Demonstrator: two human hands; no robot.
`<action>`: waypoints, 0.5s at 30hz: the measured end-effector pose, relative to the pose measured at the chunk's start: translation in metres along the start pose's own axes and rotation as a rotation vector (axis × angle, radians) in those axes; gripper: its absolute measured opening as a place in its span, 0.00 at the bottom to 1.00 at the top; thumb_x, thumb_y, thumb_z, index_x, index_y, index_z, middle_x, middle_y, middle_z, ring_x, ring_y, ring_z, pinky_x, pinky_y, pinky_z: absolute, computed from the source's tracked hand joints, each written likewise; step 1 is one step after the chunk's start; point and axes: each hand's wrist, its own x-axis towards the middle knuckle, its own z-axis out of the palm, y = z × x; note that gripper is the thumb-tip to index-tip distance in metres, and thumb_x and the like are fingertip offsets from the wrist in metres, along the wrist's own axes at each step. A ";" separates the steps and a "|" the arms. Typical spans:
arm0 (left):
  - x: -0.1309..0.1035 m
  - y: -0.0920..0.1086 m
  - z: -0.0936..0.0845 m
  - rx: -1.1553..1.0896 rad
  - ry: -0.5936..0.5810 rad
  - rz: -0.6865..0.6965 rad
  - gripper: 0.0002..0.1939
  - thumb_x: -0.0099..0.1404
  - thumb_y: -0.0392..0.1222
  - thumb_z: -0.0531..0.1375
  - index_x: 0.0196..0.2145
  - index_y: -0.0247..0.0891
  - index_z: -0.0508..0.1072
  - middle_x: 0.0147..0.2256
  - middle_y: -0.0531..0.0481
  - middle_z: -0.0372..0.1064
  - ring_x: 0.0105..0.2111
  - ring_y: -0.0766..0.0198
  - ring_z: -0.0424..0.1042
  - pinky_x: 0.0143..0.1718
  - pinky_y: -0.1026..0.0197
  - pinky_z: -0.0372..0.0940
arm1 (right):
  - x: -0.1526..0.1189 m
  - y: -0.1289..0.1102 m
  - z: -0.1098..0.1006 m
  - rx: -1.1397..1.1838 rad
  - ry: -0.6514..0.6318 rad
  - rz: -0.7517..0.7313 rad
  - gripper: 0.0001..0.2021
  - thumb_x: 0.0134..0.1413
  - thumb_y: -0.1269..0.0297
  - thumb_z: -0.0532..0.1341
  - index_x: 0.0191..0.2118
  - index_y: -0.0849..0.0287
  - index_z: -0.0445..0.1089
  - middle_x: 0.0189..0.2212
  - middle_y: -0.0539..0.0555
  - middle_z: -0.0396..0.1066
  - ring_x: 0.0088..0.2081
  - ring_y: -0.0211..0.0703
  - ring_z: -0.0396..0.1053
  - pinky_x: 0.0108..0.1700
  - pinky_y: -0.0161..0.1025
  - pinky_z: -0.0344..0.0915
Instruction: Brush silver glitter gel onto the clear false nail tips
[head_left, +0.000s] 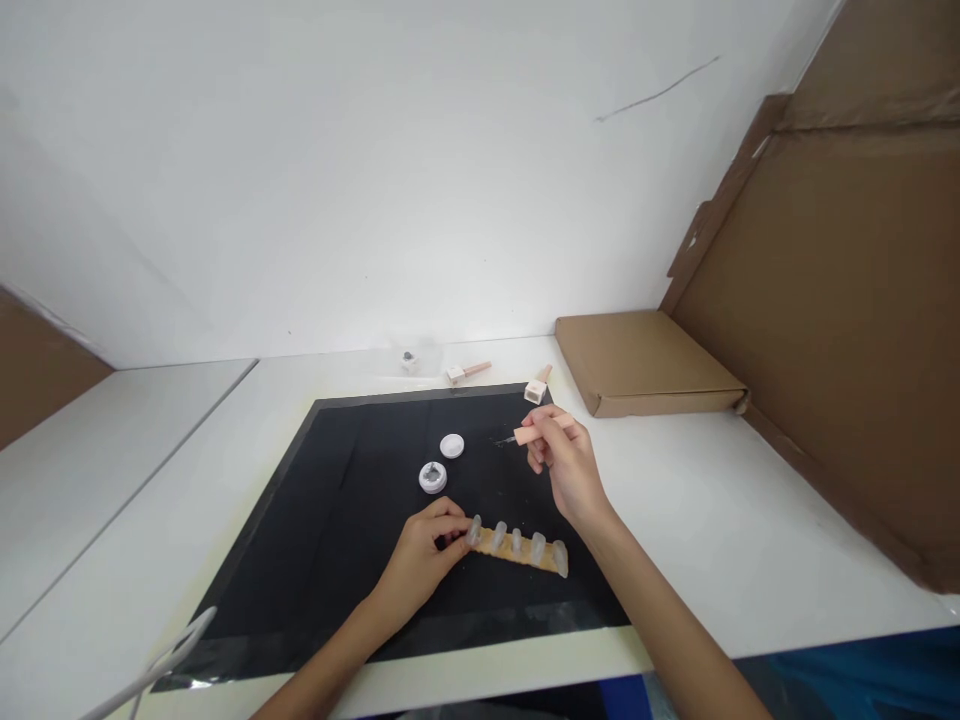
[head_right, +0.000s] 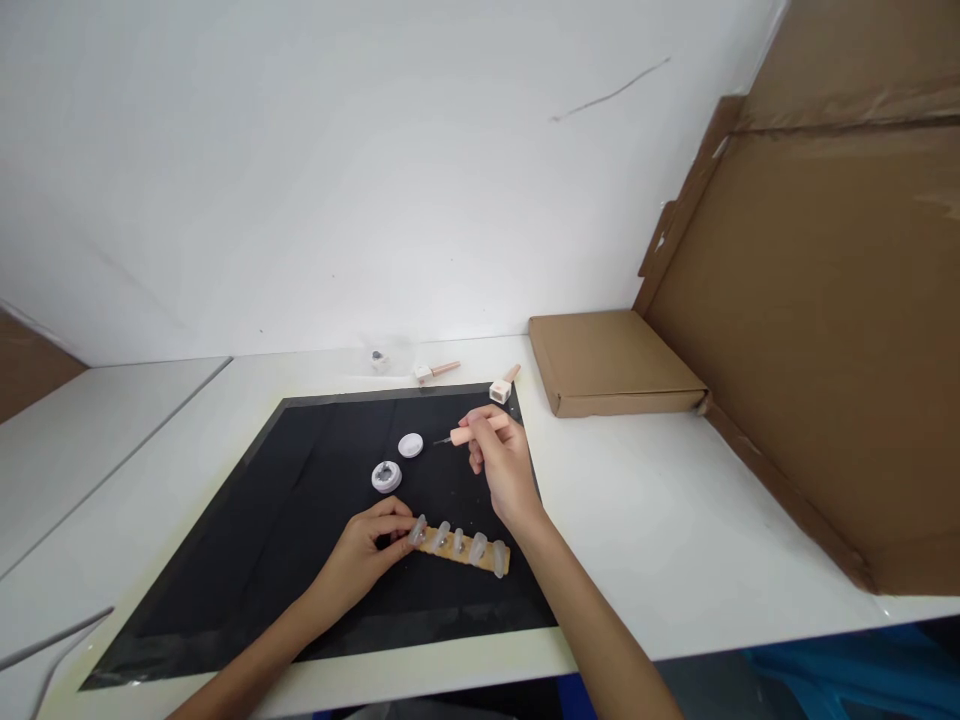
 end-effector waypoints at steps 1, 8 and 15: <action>0.000 0.001 -0.001 -0.008 0.003 -0.013 0.07 0.58 0.39 0.60 0.31 0.38 0.79 0.29 0.49 0.66 0.28 0.65 0.65 0.28 0.64 0.59 | 0.000 0.000 0.000 -0.007 0.002 -0.003 0.09 0.49 0.61 0.62 0.24 0.61 0.68 0.14 0.42 0.55 0.15 0.28 0.51 0.16 0.27 0.50; -0.022 0.013 -0.001 -0.038 0.146 -0.095 0.13 0.52 0.36 0.61 0.38 0.37 0.71 0.32 0.50 0.68 0.29 0.64 0.67 0.29 0.64 0.64 | 0.002 0.002 -0.002 -0.041 0.010 -0.015 0.10 0.48 0.59 0.62 0.24 0.61 0.68 0.14 0.42 0.55 0.15 0.29 0.51 0.15 0.27 0.50; -0.058 0.023 0.028 0.329 0.405 0.023 0.11 0.61 0.45 0.57 0.26 0.38 0.74 0.22 0.54 0.60 0.21 0.67 0.63 0.22 0.66 0.59 | 0.002 0.006 -0.002 -0.062 0.008 -0.034 0.10 0.48 0.60 0.62 0.24 0.61 0.69 0.16 0.44 0.58 0.16 0.29 0.51 0.15 0.27 0.50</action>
